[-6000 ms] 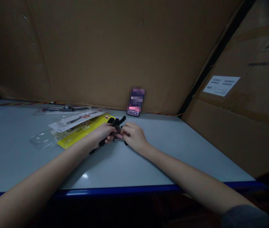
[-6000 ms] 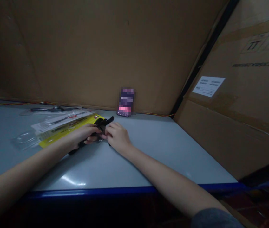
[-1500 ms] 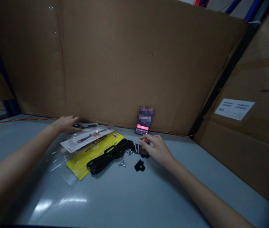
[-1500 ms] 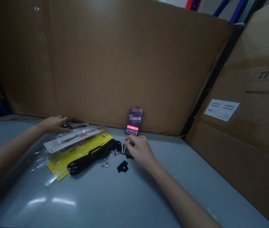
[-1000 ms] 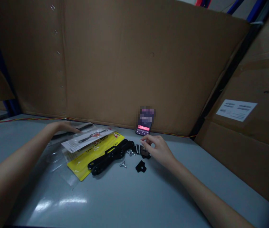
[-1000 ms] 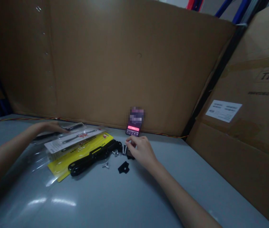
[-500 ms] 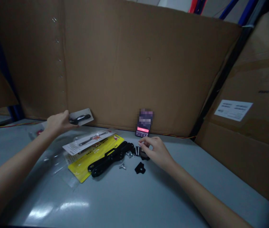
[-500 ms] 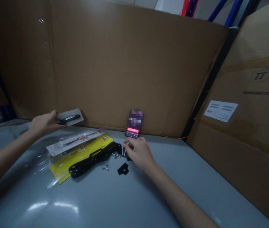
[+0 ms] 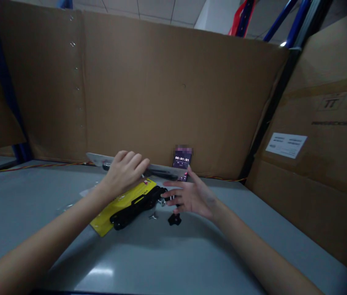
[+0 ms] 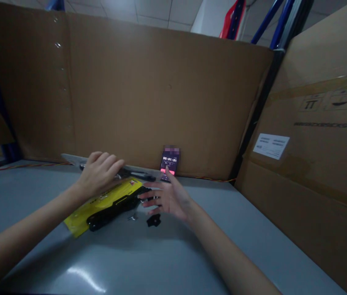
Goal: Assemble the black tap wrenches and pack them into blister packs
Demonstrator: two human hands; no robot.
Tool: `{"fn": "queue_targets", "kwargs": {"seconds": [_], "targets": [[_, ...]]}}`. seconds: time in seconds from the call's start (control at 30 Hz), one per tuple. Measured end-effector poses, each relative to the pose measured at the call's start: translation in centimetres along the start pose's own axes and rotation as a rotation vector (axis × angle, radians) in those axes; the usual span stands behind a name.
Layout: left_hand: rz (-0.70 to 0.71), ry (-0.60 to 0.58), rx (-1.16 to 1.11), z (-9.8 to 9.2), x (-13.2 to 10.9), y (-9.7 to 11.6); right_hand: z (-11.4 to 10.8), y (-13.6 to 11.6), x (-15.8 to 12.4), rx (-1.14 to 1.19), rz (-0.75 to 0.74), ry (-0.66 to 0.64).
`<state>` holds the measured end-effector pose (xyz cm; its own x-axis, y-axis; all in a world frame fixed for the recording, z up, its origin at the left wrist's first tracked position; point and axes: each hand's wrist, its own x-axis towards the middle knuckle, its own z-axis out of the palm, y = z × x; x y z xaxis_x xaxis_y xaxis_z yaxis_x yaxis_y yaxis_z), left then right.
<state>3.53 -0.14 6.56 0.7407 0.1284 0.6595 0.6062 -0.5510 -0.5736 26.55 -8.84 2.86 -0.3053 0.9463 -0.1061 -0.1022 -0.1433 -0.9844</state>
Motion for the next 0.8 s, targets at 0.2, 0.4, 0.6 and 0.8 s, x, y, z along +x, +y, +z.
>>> {"fn": "queue_targets", "kwargs": {"seconds": [0.2,0.4,0.6,0.8], "targets": [[0.096,0.262,0.107,1.1,0.0,2.7,-0.3,-0.4,-0.6,0.373,0.012,0.009],[-0.070,0.120,-0.080,1.7,-0.8,0.8,-1.6,-0.2,0.1,0.272,-0.213,0.323],[-0.591,-0.029,-0.753,3.0,-2.6,-1.8,-2.6,0.6,1.0,0.142,-0.259,0.513],[-1.047,-0.431,-1.518,3.8,-3.6,-3.1,-2.1,1.0,1.0,0.120,-0.262,0.510]]}}
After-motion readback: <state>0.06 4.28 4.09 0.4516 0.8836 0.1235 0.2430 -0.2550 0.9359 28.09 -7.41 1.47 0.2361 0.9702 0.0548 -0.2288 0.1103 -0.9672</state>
